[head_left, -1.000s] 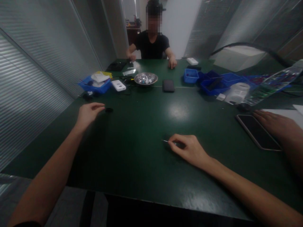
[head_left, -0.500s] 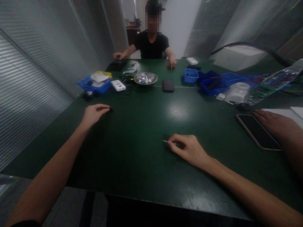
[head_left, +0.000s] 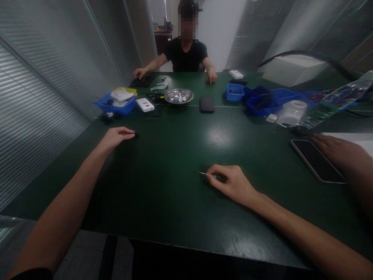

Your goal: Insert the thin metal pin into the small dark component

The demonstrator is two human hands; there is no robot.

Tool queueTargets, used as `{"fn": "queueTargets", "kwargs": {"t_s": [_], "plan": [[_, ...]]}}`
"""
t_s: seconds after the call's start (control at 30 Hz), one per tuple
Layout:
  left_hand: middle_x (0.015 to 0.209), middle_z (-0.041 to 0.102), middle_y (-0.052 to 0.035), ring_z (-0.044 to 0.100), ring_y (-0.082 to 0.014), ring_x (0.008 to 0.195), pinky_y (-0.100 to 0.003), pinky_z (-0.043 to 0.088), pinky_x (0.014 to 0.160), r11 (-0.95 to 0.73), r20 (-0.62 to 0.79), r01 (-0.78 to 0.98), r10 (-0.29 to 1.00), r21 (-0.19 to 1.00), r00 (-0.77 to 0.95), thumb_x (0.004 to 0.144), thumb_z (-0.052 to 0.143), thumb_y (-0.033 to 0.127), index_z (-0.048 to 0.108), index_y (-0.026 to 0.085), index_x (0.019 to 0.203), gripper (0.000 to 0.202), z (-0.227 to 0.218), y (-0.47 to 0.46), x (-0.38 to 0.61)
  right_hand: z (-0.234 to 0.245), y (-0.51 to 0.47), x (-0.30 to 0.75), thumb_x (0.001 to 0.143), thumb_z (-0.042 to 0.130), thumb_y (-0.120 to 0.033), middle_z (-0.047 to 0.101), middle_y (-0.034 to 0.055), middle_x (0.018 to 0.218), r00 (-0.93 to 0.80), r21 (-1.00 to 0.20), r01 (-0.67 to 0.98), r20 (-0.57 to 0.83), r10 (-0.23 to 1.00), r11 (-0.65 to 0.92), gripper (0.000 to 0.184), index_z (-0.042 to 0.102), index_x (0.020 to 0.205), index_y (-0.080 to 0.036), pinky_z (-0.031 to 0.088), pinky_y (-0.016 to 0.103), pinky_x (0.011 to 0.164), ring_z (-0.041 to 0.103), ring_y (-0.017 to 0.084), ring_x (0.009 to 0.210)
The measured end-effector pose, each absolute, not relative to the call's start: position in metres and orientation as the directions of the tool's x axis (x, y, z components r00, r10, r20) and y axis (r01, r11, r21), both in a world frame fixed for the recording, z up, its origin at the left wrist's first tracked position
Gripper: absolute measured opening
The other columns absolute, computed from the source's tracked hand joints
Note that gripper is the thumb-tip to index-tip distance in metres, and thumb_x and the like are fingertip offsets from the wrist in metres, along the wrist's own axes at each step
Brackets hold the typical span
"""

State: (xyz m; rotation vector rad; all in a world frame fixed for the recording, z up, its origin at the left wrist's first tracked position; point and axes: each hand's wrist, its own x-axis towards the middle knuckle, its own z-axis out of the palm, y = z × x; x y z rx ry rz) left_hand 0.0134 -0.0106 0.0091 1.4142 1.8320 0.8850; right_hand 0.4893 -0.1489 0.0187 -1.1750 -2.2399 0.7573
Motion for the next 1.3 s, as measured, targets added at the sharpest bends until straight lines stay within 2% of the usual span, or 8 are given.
{"fn": "queueTargets", "kwargs": {"t_s": [0.33, 0.47, 0.63, 0.77, 0.87, 0.93, 1.13, 1.3], "plan": [[0.087, 0.076, -0.0050, 0.068, -0.0268, 0.087, -0.038, 0.052, 0.081, 0.221, -0.057, 0.458, 0.937, 0.861, -0.345, 0.059, 0.081, 0.027, 0.079, 0.019, 0.083, 0.026, 0.011, -0.008, 0.033, 0.018, -0.149, 0.487, 0.099, 0.057, -0.034, 0.071, 0.0003, 0.075, -0.513, -0.675, 0.566, 0.161, 0.843, 0.474, 0.023, 0.073, 0.092, -0.019, 0.044, 0.024, 0.057, 0.062, 0.012, 0.059], [0.089, 0.076, -0.0058, 0.067, -0.0254, 0.086, -0.037, 0.052, 0.080, 0.181, -0.016, 0.534, 0.954, 0.825, -0.299, 0.067, 0.080, 0.029, 0.078, 0.019, 0.088, 0.024, 0.012, -0.015, 0.032, 0.019, -0.150, 0.488, 0.099, 0.057, -0.034, 0.072, 0.0008, 0.077, -0.518, -0.673, 0.565, 0.160, 0.840, 0.477, 0.023, 0.073, 0.093, -0.019, 0.044, 0.024, 0.058, 0.063, 0.012, 0.060], [0.106, 0.075, -0.0068, 0.066, -0.0211, 0.092, -0.037, 0.051, 0.088, 0.004, 0.058, 0.682, 0.996, 0.731, -0.068, 0.082, 0.078, 0.035, 0.075, 0.015, 0.105, 0.030, 0.015, -0.029, 0.038, 0.021, -0.149, 0.488, 0.099, 0.057, -0.034, 0.071, 0.0008, 0.076, -0.518, -0.675, 0.561, 0.166, 0.839, 0.479, 0.023, 0.073, 0.093, -0.019, 0.043, 0.024, 0.057, 0.062, 0.012, 0.059], [0.102, 0.072, -0.0062, 0.065, -0.0204, 0.085, -0.034, 0.051, 0.073, -0.193, 0.016, 0.693, 0.967, 0.695, 0.253, 0.089, 0.072, 0.043, 0.074, 0.020, 0.113, 0.033, 0.021, -0.054, 0.094, 0.020, -0.149, 0.487, 0.099, 0.057, -0.035, 0.071, 0.0006, 0.075, -0.514, -0.676, 0.562, 0.167, 0.841, 0.477, 0.024, 0.074, 0.093, -0.019, 0.044, 0.025, 0.058, 0.062, 0.012, 0.058], [0.102, 0.070, -0.0056, 0.063, -0.0195, 0.086, -0.033, 0.049, 0.075, -0.414, 0.070, 0.583, 0.851, 0.700, 0.521, 0.093, 0.068, 0.039, 0.074, 0.022, 0.111, 0.025, 0.023, -0.081, 0.157, 0.020, -0.149, 0.487, 0.099, 0.057, -0.035, 0.071, 0.0008, 0.074, -0.505, -0.672, 0.565, 0.176, 0.845, 0.478, 0.024, 0.074, 0.092, -0.019, 0.044, 0.025, 0.057, 0.061, 0.012, 0.058], [0.104, 0.069, -0.0054, 0.063, -0.0187, 0.089, -0.032, 0.050, 0.078, -0.495, 0.113, 0.478, 0.771, 0.725, 0.627, 0.094, 0.068, 0.033, 0.073, 0.021, 0.109, 0.020, 0.022, -0.098, 0.193, 0.020, -0.149, 0.486, 0.099, 0.057, -0.034, 0.071, 0.0008, 0.074, -0.505, -0.673, 0.564, 0.178, 0.844, 0.479, 0.024, 0.074, 0.092, -0.019, 0.043, 0.024, 0.056, 0.061, 0.012, 0.057], [0.105, 0.068, -0.0051, 0.063, -0.0197, 0.097, -0.034, 0.051, 0.086, -0.550, 0.191, 0.388, 0.724, 0.740, 0.663, 0.096, 0.067, 0.024, 0.069, 0.021, 0.109, 0.014, 0.013, -0.120, 0.231, 0.022, -0.148, 0.486, 0.099, 0.058, -0.032, 0.071, 0.0003, 0.074, -0.514, -0.662, 0.568, 0.178, 0.839, 0.489, 0.021, 0.073, 0.092, -0.019, 0.042, 0.024, 0.057, 0.062, 0.013, 0.059], [0.114, 0.068, -0.0064, 0.061, -0.0221, 0.108, -0.038, 0.050, 0.095, -0.568, 0.202, 0.374, 0.707, 0.734, 0.678, 0.096, 0.065, 0.020, 0.066, 0.023, 0.120, 0.024, 0.012, -0.121, 0.226, 0.024, -0.147, 0.485, 0.098, 0.058, -0.030, 0.068, -0.0005, 0.070, -0.528, -0.647, 0.583, 0.160, 0.834, 0.492, 0.020, 0.073, 0.090, -0.020, 0.040, 0.024, 0.055, 0.060, 0.012, 0.057]]}}
